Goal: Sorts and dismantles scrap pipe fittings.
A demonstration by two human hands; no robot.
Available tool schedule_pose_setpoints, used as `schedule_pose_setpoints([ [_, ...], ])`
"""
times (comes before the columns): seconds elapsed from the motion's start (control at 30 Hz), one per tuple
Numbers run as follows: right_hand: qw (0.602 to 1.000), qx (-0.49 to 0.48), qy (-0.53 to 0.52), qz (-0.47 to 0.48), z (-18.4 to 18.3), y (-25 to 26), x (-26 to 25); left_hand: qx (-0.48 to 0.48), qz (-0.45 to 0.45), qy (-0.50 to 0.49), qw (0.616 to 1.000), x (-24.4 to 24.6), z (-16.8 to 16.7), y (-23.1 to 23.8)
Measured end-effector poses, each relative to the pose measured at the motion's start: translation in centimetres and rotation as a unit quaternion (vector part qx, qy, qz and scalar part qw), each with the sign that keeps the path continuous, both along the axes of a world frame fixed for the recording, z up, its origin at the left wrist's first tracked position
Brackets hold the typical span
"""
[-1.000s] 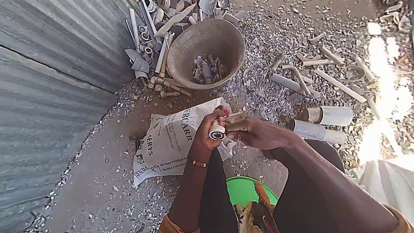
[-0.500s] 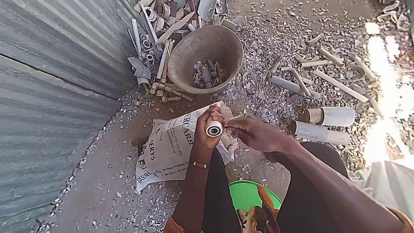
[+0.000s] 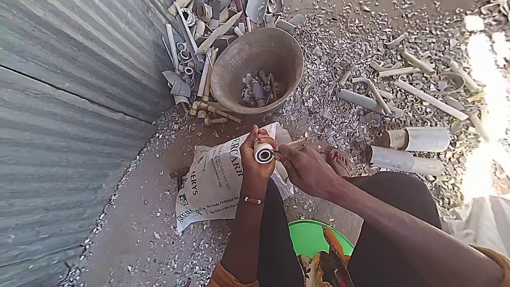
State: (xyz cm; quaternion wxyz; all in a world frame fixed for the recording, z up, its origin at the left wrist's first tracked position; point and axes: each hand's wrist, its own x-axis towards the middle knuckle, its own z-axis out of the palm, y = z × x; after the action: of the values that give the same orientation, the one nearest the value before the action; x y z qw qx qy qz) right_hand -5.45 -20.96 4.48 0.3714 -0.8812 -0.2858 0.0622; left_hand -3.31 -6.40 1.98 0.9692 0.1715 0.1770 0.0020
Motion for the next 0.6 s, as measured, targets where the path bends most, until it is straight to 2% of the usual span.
schedule_pose_setpoints([
  [0.27, 1.000, -0.016, -0.016, -0.011, -0.5, 0.4, -0.6, 0.003, 0.007, -0.014, 1.000, 0.0, 0.0, 0.3],
  [0.47, 0.997, -0.048, 0.038, -0.047, 0.6, 1.0, -1.3, 0.025, 0.029, 0.006, 0.999, -0.1, 0.2, -0.2],
  [0.6, 0.996, -0.032, 0.069, -0.042, 1.1, 0.8, -1.2, 0.029, 0.011, -0.008, 0.999, -0.5, 0.0, -0.5],
])
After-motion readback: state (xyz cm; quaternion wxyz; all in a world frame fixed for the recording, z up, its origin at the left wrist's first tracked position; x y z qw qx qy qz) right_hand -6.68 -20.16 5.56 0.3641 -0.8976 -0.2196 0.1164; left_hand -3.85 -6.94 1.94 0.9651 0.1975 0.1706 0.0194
